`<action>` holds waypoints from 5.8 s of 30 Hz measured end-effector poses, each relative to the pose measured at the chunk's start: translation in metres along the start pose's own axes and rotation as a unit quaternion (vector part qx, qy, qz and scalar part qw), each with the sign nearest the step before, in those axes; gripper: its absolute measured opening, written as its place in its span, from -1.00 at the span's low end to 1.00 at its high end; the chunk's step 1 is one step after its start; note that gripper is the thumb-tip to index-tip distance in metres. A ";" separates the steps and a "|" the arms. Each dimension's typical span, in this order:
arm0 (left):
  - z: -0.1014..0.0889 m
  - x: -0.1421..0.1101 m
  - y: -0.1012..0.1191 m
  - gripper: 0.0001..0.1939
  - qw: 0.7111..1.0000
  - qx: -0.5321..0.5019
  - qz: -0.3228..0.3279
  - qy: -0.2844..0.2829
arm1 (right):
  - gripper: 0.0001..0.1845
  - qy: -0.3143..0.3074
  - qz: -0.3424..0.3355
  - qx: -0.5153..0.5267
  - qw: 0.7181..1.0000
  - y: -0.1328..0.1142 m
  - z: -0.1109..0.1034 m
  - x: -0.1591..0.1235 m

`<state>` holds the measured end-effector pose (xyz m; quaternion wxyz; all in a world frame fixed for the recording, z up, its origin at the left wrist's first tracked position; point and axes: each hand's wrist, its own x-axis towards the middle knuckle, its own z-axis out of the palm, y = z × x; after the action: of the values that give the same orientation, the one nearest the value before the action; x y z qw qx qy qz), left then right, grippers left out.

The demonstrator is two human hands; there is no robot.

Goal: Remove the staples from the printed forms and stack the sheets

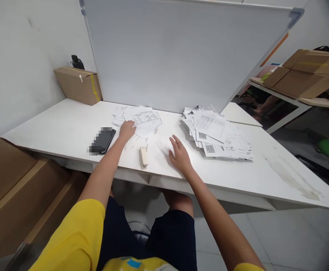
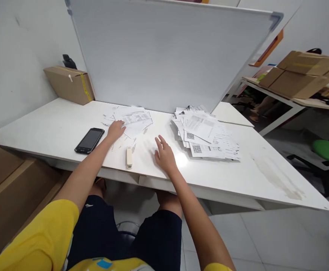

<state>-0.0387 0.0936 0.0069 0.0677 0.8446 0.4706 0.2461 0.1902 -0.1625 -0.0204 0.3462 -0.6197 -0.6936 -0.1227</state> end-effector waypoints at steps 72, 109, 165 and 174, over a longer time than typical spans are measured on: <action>-0.009 -0.010 0.018 -0.59 0.810 -0.578 -0.032 0.094 | -0.46 0.165 0.205 0.402 0.877 0.047 0.095 0.131; -0.010 -0.012 0.022 -0.68 0.825 -0.554 -0.060 0.088 | -0.84 0.187 0.332 0.534 0.754 0.034 0.085 0.131; -0.005 -0.008 0.022 -0.64 0.823 -0.555 -0.078 0.096 | -0.86 0.133 0.330 0.532 0.769 0.026 0.078 0.131; 0.000 -0.005 0.021 -0.56 0.823 -0.553 -0.065 0.115 | -0.79 0.125 0.325 0.535 0.770 0.026 0.076 0.132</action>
<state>-0.0247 0.0775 0.0121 0.4844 0.5986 0.3136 0.5555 0.1910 -0.0093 0.0002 0.7245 -0.5017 -0.3550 0.3120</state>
